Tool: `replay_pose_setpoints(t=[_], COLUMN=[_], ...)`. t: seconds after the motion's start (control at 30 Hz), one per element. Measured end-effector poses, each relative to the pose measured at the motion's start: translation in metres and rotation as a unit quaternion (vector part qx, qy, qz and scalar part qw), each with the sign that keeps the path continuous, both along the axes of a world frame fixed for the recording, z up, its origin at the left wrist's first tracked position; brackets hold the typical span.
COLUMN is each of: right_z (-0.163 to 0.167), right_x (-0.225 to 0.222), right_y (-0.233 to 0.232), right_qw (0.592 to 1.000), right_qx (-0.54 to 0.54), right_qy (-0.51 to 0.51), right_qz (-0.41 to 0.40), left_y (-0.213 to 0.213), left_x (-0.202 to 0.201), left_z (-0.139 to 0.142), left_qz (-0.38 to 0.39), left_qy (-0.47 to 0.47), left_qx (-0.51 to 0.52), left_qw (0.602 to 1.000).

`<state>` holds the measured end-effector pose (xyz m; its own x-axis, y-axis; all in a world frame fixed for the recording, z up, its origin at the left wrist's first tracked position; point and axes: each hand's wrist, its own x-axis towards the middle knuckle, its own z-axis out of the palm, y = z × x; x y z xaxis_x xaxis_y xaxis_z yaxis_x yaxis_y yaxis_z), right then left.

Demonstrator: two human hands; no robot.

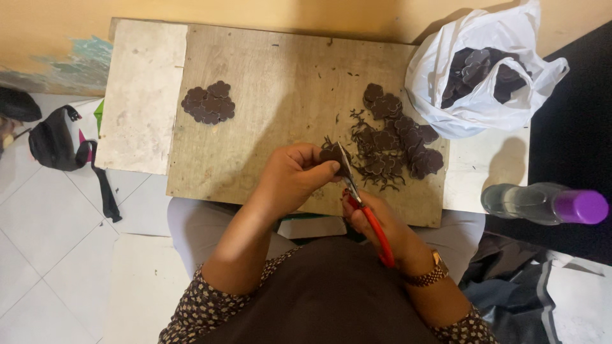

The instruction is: The person uses red-handled scissors to trim the edges of dark brown, flower-shaped cutouts. They hold each piece in the left hand and cut with the right, placing finished pieces into a white bag on the table.

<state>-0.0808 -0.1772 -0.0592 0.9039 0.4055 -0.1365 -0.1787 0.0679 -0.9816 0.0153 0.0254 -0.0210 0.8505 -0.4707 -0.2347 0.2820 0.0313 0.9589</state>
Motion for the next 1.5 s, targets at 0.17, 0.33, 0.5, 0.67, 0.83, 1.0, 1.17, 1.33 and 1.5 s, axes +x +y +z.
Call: replay_pose_setpoints(t=[0.17, 0.33, 0.5, 0.67, 0.83, 1.0, 1.17, 1.33, 1.5], right_z=[-0.002, -0.002, -0.003, -0.005, -0.006, -0.007, -0.011, -0.007, 0.0], right_x=[-0.001, -0.002, -0.002, -0.001, -0.002, -0.007, -0.004, -0.006, -0.006], right_y=[0.002, 0.003, 0.002, 0.001, 0.002, 0.003, 0.005, 0.005, 0.005], right_qw=[0.999, 0.999, 1.0, 0.999, 0.999, 0.998, 0.999, 0.998, 0.999], right_qx=[0.025, 0.026, 0.008, -0.024, 0.007, 0.005, 0.013, 0.02, 0.037], right_qy=[-0.026, -0.01, -0.024, -0.029, -0.031, -0.057, -0.049, -0.052, -0.028], right_qz=[0.02, 0.022, 0.012, 0.013, 0.023, 0.017, 0.0, -0.006, -0.009], left_y=[0.002, 0.002, 0.002, -0.002, -0.001, -0.004, -0.009, -0.012, -0.013], left_x=[0.0, 0.001, -0.001, -0.004, -0.004, -0.005, -0.009, -0.011, -0.012], left_z=[0.003, 0.008, 0.01, 0.006, -0.001, -0.003, 0.005, 0.007, 0.002], left_qz=[-0.019, -0.031, -0.016, 0.018, -0.008, -0.028, -0.014, -0.026, -0.037], left_qy=[-0.006, -0.003, -0.015, -0.043, 0.0, 0.039, 0.007, 0.029, 0.021], left_qx=[0.063, 0.043, 0.067, 0.075, -0.026, -0.087, -0.082, -0.089, -0.121], left_qw=[0.998, 0.999, 0.998, 0.996, 1.0, 0.995, 0.997, 0.995, 0.992])
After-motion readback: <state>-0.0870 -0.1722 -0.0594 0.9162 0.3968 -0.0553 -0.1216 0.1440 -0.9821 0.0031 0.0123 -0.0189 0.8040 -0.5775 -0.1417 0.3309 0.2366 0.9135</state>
